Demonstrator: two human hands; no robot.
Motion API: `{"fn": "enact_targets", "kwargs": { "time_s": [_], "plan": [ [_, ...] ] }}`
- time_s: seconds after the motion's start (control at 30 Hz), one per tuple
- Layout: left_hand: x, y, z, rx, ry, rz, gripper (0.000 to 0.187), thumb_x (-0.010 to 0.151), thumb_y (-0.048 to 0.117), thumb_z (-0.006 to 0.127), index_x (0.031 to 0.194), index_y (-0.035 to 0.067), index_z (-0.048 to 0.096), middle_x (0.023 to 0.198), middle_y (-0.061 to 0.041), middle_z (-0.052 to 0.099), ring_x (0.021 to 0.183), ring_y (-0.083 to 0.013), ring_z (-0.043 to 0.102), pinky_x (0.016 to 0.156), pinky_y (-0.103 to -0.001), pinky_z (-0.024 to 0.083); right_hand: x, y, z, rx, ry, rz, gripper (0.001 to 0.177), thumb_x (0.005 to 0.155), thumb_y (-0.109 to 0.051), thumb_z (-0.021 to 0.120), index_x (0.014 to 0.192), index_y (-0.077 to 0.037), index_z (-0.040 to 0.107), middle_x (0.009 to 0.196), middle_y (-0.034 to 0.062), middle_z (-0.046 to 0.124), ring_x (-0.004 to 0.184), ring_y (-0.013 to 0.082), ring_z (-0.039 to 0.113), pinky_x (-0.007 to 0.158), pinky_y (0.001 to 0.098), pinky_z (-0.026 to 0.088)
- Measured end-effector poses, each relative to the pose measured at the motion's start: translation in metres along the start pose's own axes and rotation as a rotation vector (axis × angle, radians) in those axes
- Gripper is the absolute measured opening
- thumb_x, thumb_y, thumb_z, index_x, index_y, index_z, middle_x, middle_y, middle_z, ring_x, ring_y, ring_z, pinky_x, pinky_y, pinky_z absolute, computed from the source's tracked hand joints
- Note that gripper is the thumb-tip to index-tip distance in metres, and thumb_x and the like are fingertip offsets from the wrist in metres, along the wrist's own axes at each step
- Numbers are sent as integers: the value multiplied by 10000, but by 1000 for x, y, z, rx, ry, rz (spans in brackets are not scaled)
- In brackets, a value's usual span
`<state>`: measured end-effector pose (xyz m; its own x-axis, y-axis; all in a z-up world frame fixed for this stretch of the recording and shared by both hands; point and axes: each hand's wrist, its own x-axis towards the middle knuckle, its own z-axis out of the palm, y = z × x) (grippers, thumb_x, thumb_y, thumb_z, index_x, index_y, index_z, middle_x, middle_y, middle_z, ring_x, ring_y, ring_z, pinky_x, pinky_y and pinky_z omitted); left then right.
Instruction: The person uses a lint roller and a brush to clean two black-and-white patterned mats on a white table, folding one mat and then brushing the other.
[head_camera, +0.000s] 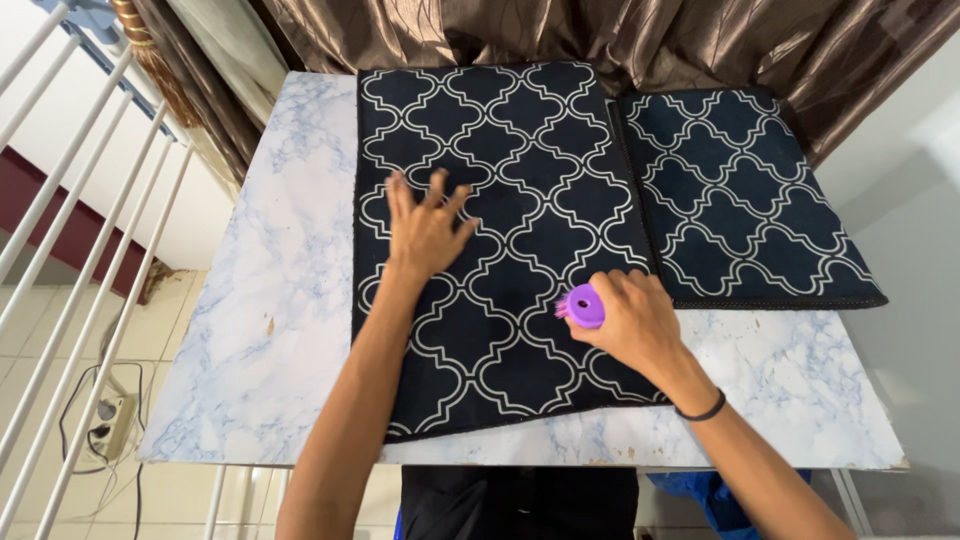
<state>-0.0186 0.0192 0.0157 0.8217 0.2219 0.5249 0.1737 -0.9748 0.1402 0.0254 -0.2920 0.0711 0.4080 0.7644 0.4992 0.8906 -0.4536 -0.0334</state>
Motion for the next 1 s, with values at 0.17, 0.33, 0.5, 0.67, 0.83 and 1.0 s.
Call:
{"fn": "enact_targets", "kwargs": {
  "time_s": [0.17,0.33,0.5,0.67,0.83,1.0],
  "plan": [
    [5,-7,-19,57,-147,-80,572,887,595,642,1371,290,633,1473,-187,525,1208,-637,439,1001,-665,330,3,22,3,22,-54,-57,475,651,-391,883,773,-54,571,681,103,649,623,309,622,573,440,479],
    [-12,-46,-32,-100,-120,35,429,1011,451,564,1386,262,646,1425,-63,638,1094,-375,561,996,-470,436,16,42,3,129,-220,-20,459,747,-420,839,825,-49,579,758,128,693,698,325,671,616,435,514],
    [-22,-44,-18,-50,23,61,382,1020,372,539,1353,243,674,1404,-42,652,1215,-428,523,1060,-510,389,33,20,9,56,-185,-137,538,770,-487,804,966,-22,619,812,157,700,720,351,657,683,474,487],
    [-19,-47,-16,-72,-33,48,395,1031,369,520,1378,240,659,1430,-45,620,1322,-500,453,1117,-598,322,71,1,36,132,-162,-237,558,800,-547,764,966,-35,620,910,157,712,785,363,655,736,487,463],
    [-18,-47,-14,-49,-59,33,401,1019,377,523,1369,233,655,1430,-33,622,1335,-491,471,1118,-605,336,120,-19,83,86,-259,-167,632,810,-598,750,1056,-29,629,984,155,721,861,366,669,798,515,473],
    [-18,-49,-11,-70,-33,12,389,1013,390,544,1351,244,669,1439,-30,621,1370,-481,461,1143,-625,311,150,-39,103,42,-160,-122,688,807,-570,763,1163,0,619,1023,158,731,886,380,674,769,557,488]
  ]
}}
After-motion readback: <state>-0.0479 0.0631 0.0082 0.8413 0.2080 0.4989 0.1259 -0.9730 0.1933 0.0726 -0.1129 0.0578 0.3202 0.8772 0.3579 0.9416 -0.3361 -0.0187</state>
